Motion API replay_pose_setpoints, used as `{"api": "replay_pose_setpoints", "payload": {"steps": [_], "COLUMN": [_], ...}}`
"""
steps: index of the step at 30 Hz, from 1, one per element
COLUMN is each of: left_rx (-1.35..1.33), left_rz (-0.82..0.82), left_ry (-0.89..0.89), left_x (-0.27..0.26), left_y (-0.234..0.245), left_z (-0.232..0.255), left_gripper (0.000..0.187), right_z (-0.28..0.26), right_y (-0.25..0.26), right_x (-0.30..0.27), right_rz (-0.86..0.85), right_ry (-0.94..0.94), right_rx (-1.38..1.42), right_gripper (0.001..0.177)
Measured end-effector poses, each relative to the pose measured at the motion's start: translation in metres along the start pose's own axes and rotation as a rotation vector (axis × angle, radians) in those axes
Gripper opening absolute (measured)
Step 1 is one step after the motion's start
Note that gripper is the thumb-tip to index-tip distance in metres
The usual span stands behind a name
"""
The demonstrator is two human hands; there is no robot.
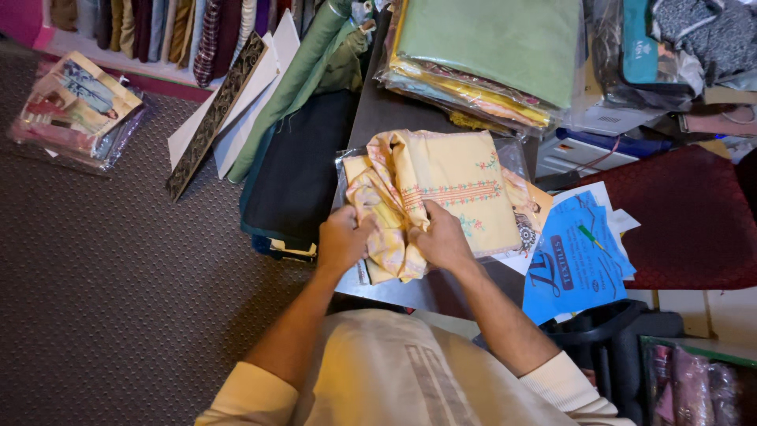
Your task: The person unpackages a yellow floral-patterned garment, unfolds the fabric to its full size, and then refolds it along with several other fabric pieces, placing them back into a plastic sleeve.
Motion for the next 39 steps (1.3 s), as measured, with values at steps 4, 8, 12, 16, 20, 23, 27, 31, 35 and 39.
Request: {"api": "replay_pose_setpoints", "payload": {"steps": [4,8,12,16,20,23,27,31,35,39], "left_rx": [0.172,0.298,0.467,0.478,0.686,0.675,0.775,0.982,1.072,1.049], "left_rz": [0.127,-0.005,-0.080,-0.038,0.286,0.198,0.203,0.126,0.029,0.069], "left_ry": [-0.286,-0.641,-0.685,-0.924,-1.045,-1.067,-1.058,-0.871,-0.764,-0.850], "left_x": [-0.023,-0.017,-0.009,-0.010,-0.004,-0.024,-0.042,-0.036,-0.057,-0.044], "left_y": [-0.013,-0.043,-0.040,-0.034,-0.024,-0.019,-0.025,-0.030,-0.013,-0.002], "left_z": [0.037,0.041,0.025,0.021,0.018,0.030,0.026,0.019,0.044,0.042], "left_gripper": [0.021,0.017,0.025,0.027,0.052,0.055,0.064,0.081,0.085,0.089], "right_z": [0.002,-0.001,0.009,0.007,0.010,0.004,0.000,-0.016,-0.051,-0.029], "right_y": [-0.002,-0.003,-0.005,-0.002,-0.004,-0.005,-0.007,-0.016,-0.018,-0.036], "right_x": [-0.001,0.003,0.000,-0.002,-0.001,-0.002,-0.002,-0.008,-0.029,-0.030], "right_rz": [-0.019,-0.008,0.004,-0.011,-0.001,-0.009,0.000,-0.059,-0.144,-0.103], "right_ry": [-0.006,0.000,-0.021,-0.015,-0.010,0.009,0.028,0.107,0.276,0.408], "right_rx": [0.008,0.019,0.047,0.066,0.100,0.084,0.071,-0.072,-0.150,-0.314], "right_gripper": [0.033,0.034,0.035,0.033,0.034,0.035,0.044,0.058,0.071,0.079]}}
Point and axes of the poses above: each hand's wrist, its own x-axis towards the middle knuckle, its own y-axis out of the back of the hand, z = x × y, the point moved 5 cm from there along x, towards the middle knuckle, and after that the axes turned 8 degrees about y, right-handed, at the moved point
